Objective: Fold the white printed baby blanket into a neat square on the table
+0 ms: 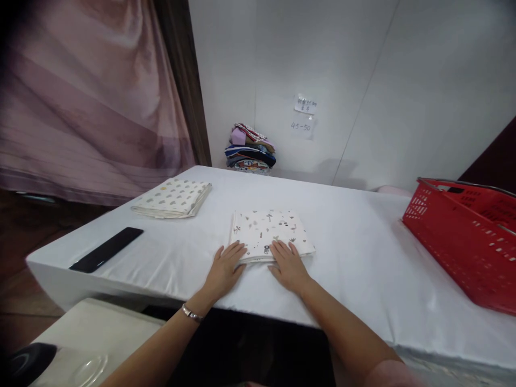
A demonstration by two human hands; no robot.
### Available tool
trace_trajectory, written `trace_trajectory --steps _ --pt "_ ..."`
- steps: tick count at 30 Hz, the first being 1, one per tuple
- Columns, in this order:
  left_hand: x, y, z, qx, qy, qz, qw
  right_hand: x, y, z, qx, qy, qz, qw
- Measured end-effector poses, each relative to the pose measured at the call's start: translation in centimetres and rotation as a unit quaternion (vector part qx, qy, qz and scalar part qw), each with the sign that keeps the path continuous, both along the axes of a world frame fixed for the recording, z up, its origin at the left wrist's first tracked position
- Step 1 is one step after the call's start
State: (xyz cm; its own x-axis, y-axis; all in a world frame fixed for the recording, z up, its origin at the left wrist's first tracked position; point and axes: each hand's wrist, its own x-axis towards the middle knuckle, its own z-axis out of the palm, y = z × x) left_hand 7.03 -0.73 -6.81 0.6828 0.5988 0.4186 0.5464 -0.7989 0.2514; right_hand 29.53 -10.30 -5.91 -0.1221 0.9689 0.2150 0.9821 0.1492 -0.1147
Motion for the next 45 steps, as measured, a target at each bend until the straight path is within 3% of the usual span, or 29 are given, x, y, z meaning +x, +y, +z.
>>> trace_trajectory --steps 3,8,15,18,21,24,27,30,38,45 --pt "0.0 0.2 0.0 -0.001 0.002 -0.003 1.0 0.2 0.0 -0.4 -0.008 0.004 0.006 1.0" --pt "0.0 0.6 -0.2 -0.002 -0.004 -0.011 1.0 1.9 -1.3 0.8 -0.035 0.027 0.008 0.999" --pt "0.1 1.2 -0.8 -0.013 -0.035 -0.031 0.999 6.4 -4.2 0.3 0.003 0.131 -0.103 0.986" --pt "0.1 1.4 -0.9 -0.021 -0.049 -0.048 0.997 7.9 -5.0 -0.3 0.028 0.254 -0.203 0.945" --pt "0.0 1.7 -0.7 -0.03 -0.044 -0.059 0.997 8.8 -5.4 -0.4 0.031 0.389 -0.293 0.873" --pt "-0.6 2.0 -0.2 -0.029 -0.034 -0.08 0.996 9.5 -5.3 0.0 0.02 0.491 -0.312 0.813" --pt "-1.3 2.5 0.3 -0.012 -0.021 -0.1 0.995 10.0 -4.8 0.8 -0.003 0.54 -0.326 0.776" --pt "-1.6 2.8 0.5 0.008 0.006 -0.109 0.994 10.2 -4.0 1.6 -0.031 0.54 -0.351 0.764" --pt "-0.8 2.6 0.9 0.035 0.061 -0.086 0.994 9.7 -0.9 3.3 -0.13 0.508 -0.339 0.781" --pt "-0.5 1.9 2.1 0.039 0.077 -0.07 0.994 9.9 -0.6 3.9 -0.162 0.613 -0.322 0.704"
